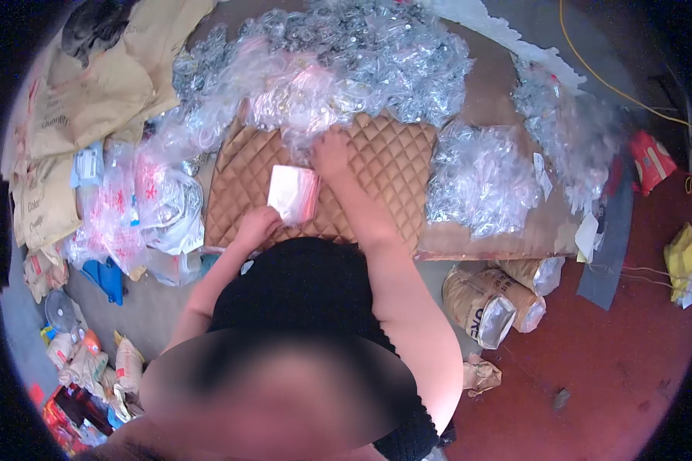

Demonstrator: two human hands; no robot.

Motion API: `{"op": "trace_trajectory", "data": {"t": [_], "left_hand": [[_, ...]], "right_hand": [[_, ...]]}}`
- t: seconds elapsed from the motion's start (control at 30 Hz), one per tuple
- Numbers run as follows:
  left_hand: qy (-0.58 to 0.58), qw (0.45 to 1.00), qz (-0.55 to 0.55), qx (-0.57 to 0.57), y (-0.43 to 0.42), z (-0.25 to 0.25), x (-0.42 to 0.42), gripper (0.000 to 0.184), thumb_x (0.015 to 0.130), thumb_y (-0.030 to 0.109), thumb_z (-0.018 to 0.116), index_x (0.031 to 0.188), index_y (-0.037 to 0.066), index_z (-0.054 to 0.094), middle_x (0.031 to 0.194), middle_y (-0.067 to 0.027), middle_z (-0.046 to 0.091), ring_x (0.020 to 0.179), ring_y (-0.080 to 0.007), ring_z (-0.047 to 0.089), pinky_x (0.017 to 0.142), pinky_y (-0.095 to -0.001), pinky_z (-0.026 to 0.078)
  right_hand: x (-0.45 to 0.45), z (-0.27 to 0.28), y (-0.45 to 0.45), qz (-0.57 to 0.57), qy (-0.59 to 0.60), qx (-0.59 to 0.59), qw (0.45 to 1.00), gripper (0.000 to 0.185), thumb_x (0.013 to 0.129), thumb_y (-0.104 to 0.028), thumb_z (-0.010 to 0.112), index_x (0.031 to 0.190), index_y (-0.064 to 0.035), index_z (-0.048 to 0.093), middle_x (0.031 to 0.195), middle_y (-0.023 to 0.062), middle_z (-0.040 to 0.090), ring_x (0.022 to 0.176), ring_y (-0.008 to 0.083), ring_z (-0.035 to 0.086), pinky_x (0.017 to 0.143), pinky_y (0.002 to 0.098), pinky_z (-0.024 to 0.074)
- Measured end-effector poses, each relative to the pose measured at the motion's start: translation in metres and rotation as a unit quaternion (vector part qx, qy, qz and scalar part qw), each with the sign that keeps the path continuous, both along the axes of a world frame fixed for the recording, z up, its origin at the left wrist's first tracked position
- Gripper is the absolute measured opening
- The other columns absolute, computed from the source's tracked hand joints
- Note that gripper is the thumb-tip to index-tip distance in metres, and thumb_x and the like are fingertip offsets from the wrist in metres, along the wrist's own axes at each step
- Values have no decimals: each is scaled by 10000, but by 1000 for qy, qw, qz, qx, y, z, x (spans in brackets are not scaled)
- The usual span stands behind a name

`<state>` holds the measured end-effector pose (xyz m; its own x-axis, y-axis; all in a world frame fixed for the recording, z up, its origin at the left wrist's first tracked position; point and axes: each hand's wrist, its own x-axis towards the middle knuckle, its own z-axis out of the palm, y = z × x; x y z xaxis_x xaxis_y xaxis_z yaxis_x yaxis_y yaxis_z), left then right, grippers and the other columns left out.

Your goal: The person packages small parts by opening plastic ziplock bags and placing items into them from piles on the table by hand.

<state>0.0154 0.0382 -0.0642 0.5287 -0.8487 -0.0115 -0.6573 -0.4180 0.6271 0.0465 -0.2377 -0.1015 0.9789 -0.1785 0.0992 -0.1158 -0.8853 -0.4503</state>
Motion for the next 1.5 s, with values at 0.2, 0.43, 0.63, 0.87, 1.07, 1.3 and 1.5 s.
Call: {"op": "trace_trajectory", "data": {"t": [0.2,0.43,0.63,0.87,1.07,1.3,1.5], "left_hand": [[159,958,228,64,7,21,2,171,908,217,626,1008,91,684,918,-164,684,850,-340,664,732,-431,523],[-7,988,150,-18,-15,33,36,191,934,83,547,1063,71,687,853,-151,660,784,-356,642,730,-444,518],[108,930,325,-135,-21,87,58,104,870,27,618,925,46,704,793,-110,641,703,-264,628,650,-350,492],[50,933,321,-152,-37,76,60,101,800,67,751,839,30,665,758,-85,623,659,-200,615,586,-286,475],[113,937,306,-122,-30,72,51,140,799,85,769,876,33,664,782,-93,618,692,-230,636,605,-322,500],[-199,934,295,-40,-23,103,65,109,792,98,735,874,81,666,855,-64,592,911,-268,620,926,-435,464],[-294,916,262,-71,-12,100,69,202,805,113,678,1004,102,706,890,-81,599,989,-283,598,1037,-535,352]], "right_hand": [[-2,-12,-50,-124,-145,328,925,263,846,-114,726,1057,-18,602,918,66,609,809,186,613,660,328,494],[66,-13,-188,-365,-45,485,794,198,907,-129,689,1084,-41,681,882,19,652,687,90,571,576,241,462],[39,73,-182,-269,-335,649,627,184,942,-212,643,1090,-103,627,931,-22,661,859,118,617,810,293,494],[86,120,-215,-162,-169,656,717,263,943,-142,593,1203,-112,570,991,-4,666,773,100,628,594,243,506],[136,75,-193,-107,33,755,646,344,915,-144,640,1252,-124,572,1062,32,671,818,135,626,586,252,451],[169,44,-145,-224,65,137,963,521,835,-377,696,1272,-114,588,1065,90,710,939,232,683,825,382,526],[158,28,-156,-244,57,100,963,464,757,-384,781,1095,-78,698,930,111,718,865,233,681,782,357,529]]}}
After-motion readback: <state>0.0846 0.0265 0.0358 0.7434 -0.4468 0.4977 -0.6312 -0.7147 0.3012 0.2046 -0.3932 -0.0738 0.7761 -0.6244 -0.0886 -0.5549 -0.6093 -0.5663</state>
